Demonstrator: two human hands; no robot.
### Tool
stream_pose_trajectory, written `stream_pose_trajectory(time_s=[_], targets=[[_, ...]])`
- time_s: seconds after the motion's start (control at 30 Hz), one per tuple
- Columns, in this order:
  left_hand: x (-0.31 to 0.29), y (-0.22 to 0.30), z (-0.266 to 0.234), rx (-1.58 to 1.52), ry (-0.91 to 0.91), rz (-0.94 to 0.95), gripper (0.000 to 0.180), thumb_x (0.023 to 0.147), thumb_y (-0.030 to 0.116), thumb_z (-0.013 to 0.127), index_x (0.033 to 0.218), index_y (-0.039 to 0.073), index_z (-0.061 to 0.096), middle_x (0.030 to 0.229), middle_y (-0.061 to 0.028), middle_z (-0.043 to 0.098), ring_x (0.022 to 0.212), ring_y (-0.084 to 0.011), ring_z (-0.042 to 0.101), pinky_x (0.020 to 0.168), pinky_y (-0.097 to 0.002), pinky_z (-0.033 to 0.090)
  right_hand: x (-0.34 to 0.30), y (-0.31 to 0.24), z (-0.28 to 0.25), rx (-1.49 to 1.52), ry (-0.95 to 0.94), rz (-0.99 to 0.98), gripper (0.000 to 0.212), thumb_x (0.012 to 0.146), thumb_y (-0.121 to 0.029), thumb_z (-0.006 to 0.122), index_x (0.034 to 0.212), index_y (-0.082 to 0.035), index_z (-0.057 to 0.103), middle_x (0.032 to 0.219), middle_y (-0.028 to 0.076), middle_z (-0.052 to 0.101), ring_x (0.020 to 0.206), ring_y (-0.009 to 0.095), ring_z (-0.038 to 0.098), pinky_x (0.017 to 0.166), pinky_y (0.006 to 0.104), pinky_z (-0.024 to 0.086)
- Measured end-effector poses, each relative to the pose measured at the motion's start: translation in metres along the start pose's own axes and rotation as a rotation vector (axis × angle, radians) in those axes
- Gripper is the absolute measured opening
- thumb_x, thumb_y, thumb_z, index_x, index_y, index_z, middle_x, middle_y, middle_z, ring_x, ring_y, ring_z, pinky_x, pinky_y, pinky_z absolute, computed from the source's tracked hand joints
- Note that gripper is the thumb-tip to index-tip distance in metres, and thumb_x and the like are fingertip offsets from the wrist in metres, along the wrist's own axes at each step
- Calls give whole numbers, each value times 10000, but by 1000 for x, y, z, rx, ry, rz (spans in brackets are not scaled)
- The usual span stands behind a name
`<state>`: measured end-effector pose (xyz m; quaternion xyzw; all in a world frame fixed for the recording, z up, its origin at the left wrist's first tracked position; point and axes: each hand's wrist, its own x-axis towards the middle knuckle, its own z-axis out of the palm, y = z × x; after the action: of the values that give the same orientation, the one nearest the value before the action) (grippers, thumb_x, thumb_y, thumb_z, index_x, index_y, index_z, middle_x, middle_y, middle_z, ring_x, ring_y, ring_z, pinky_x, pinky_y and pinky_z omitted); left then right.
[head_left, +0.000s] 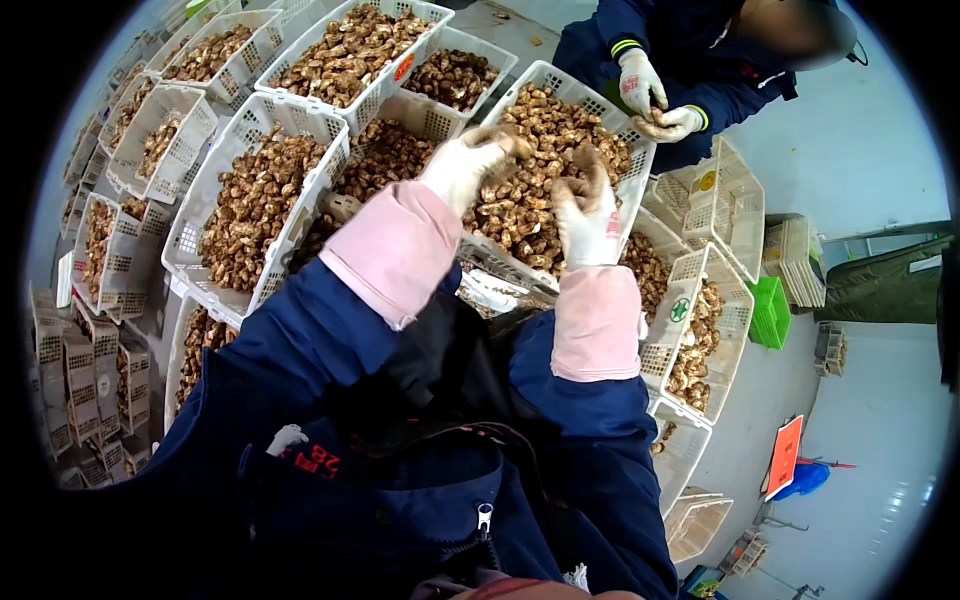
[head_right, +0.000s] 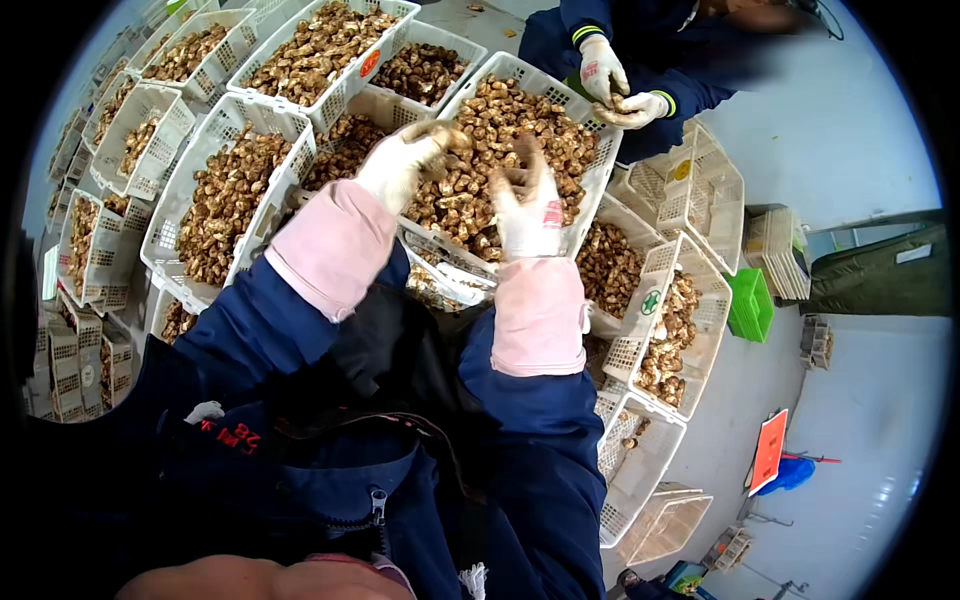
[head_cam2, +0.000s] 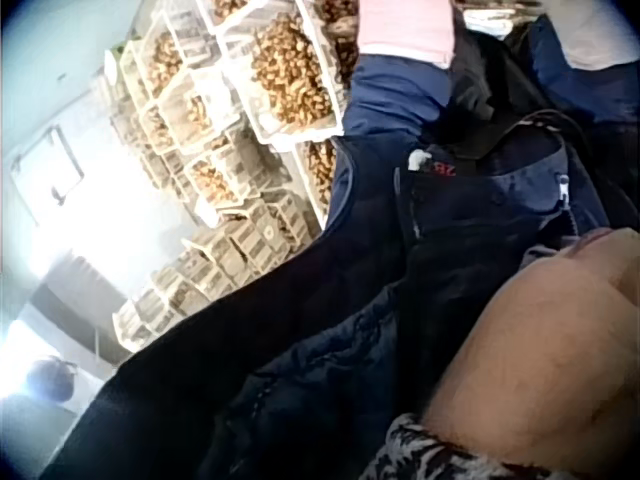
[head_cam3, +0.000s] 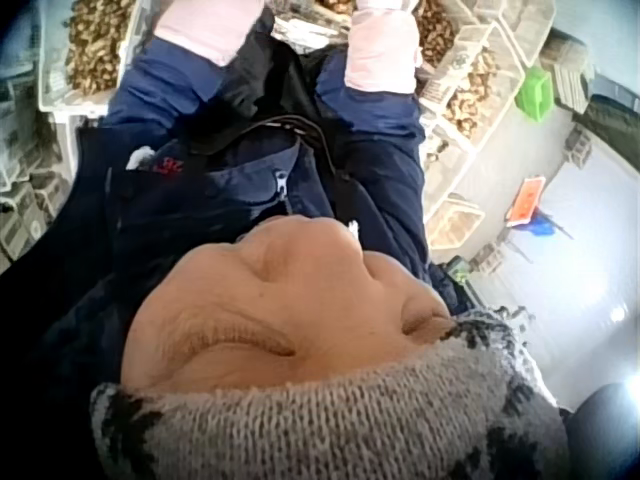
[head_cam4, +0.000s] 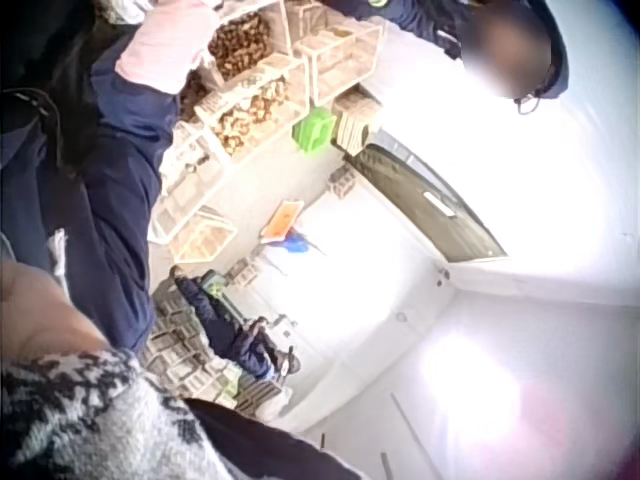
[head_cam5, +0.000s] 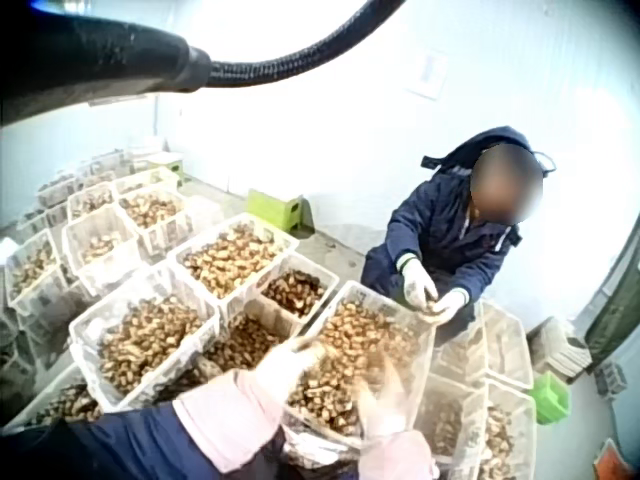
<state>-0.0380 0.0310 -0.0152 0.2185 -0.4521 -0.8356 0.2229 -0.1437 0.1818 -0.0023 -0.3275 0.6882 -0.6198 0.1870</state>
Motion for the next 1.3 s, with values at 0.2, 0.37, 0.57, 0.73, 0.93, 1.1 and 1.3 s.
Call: stream_pose_trajectory(time_s=[0.2,0.37,0.57,0.73,0.93,1.1,1.3], targets=[[24,48,-105,261,252,-136,260,932,237,601,1157,108,610,1058,-26,658,889,-179,611,831,-329,489,24,53,-62,-97,217,-140,534,887,-45,603,1387,-11,418,1307,146,550,1100,221,588,958,293,462],[20,71,-210,378,402,-72,474,928,269,597,1302,-2,490,1187,-127,588,1022,-238,595,862,-330,499,25,99,-125,-812,254,-46,381,897,-158,583,1270,-85,566,1059,119,695,881,258,682,767,370,517],[-2,81,-306,668,728,222,645,888,315,651,1393,5,396,1269,-131,558,1159,-206,525,1031,-311,366,41,126,-106,-1176,-267,444,430,826,-268,577,1254,-240,601,1184,111,646,1101,268,614,954,363,474],[4,89,-85,431,200,146,521,929,196,598,1369,-7,406,1348,-167,493,1263,-223,467,1044,-297,393,56,166,-106,-1482,-466,601,540,826,-407,582,1328,-215,526,1236,167,608,1163,336,570,989,402,451],[6,-11,29,-302,-41,-274,489,910,266,641,1304,26,478,1255,-136,546,1168,-283,532,1020,-425,425,46,103,-91,-828,-159,493,508,851,-369,603,1265,-76,586,1151,132,664,1085,241,619,947,324,454],[3,-47,35,-342,-185,-386,346,925,245,634,1223,101,535,1137,-70,588,992,-234,620,799,-340,525,34,102,-85,-178,-131,230,484,913,-310,617,1315,-53,532,1247,98,617,1098,171,594,969,289,431],[12,-54,24,-296,-248,-337,348,950,79,507,1294,32,477,1213,-103,569,1038,-241,617,793,-298,504,47,140,-84,-1506,-435,802,681,833,-500,627,1387,-160,423,1281,147,584,1177,293,570,975,380,453]])
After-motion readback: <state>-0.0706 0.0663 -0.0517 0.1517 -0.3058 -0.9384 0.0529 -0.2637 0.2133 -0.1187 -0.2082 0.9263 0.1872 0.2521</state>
